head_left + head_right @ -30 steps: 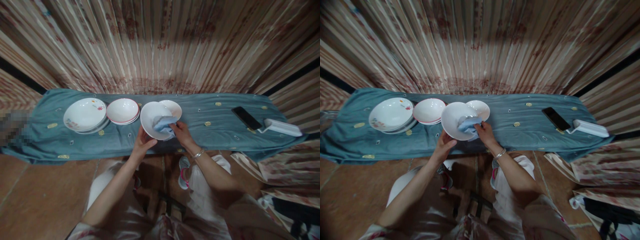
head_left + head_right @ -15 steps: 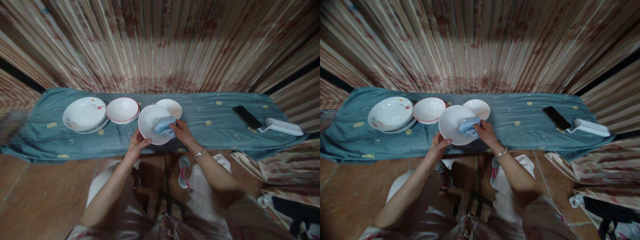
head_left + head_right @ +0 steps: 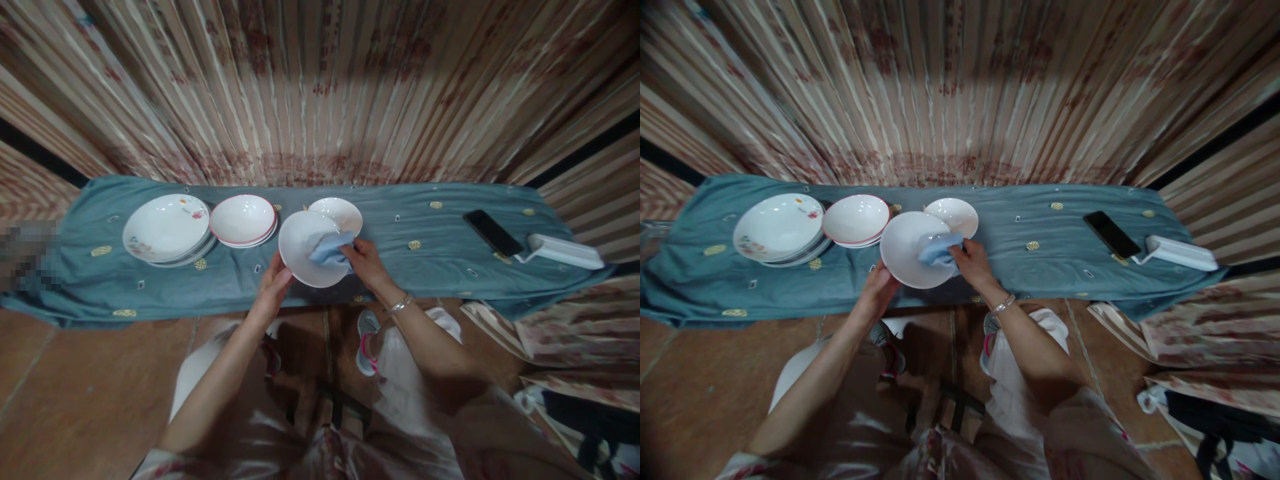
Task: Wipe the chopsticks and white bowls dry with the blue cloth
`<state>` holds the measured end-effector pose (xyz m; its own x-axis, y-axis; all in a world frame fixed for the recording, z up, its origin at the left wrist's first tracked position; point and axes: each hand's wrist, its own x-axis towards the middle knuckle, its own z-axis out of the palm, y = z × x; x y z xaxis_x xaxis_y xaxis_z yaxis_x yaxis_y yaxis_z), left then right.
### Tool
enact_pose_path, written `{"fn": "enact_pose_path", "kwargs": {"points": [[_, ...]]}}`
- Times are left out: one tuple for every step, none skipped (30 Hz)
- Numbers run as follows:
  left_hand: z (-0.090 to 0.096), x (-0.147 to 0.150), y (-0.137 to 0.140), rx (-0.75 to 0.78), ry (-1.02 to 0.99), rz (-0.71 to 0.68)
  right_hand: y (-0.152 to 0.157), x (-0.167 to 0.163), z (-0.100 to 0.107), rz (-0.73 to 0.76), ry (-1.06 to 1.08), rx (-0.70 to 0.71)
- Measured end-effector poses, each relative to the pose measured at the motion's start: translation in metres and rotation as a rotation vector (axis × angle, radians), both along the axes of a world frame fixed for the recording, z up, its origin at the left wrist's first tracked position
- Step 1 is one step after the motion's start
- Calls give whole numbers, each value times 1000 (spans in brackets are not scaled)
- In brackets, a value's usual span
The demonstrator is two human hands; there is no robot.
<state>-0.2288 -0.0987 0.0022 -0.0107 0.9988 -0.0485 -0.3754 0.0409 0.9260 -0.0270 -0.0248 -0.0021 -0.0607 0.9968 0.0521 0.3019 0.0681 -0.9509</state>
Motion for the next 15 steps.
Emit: {"fn": "enact_pose_path", "kwargs": {"points": [[-1, 2, 1, 20, -9, 9, -1, -2, -1, -15, 30, -9], [-3, 4, 1, 39, -10, 16, -1, -4, -2, -23, 60, -19], [-5, 6, 1, 55, -3, 26, -2, -5, -3, -27, 86, -27], [-6, 8, 2, 63, 10, 39, -3, -7, -4, -28, 99, -31], [-8, 10, 2, 62, 25, 55, -3, -7, -4, -28, 99, -32], [-9, 11, 2, 57, 40, 71, -3, -8, -5, -30, 90, -29], [-10, 11, 2, 48, 54, 86, -3, -8, -5, -32, 77, -24], [-10, 12, 2, 40, 64, 96, -3, -8, -6, -31, 65, -19], [-10, 11, 2, 35, 70, 102, -3, -8, -6, -28, 56, -16], [-9, 10, 2, 36, 74, 106, -2, -8, -7, -21, 49, -13], [-9, 8, 2, 39, 78, 107, -2, -7, -7, -8, 45, -13], [-8, 7, 2, 41, 80, 108, -2, -7, -8, 7, 42, -14], [-6, 5, 2, 42, 81, 109, -2, -7, -8, 20, 41, -15], [-5, 3, 2, 41, 79, 110, -2, -6, -7, 26, 37, -13], [-3, 2, 2, 39, 76, 110, -2, -6, -7, 30, 33, -9]]}}
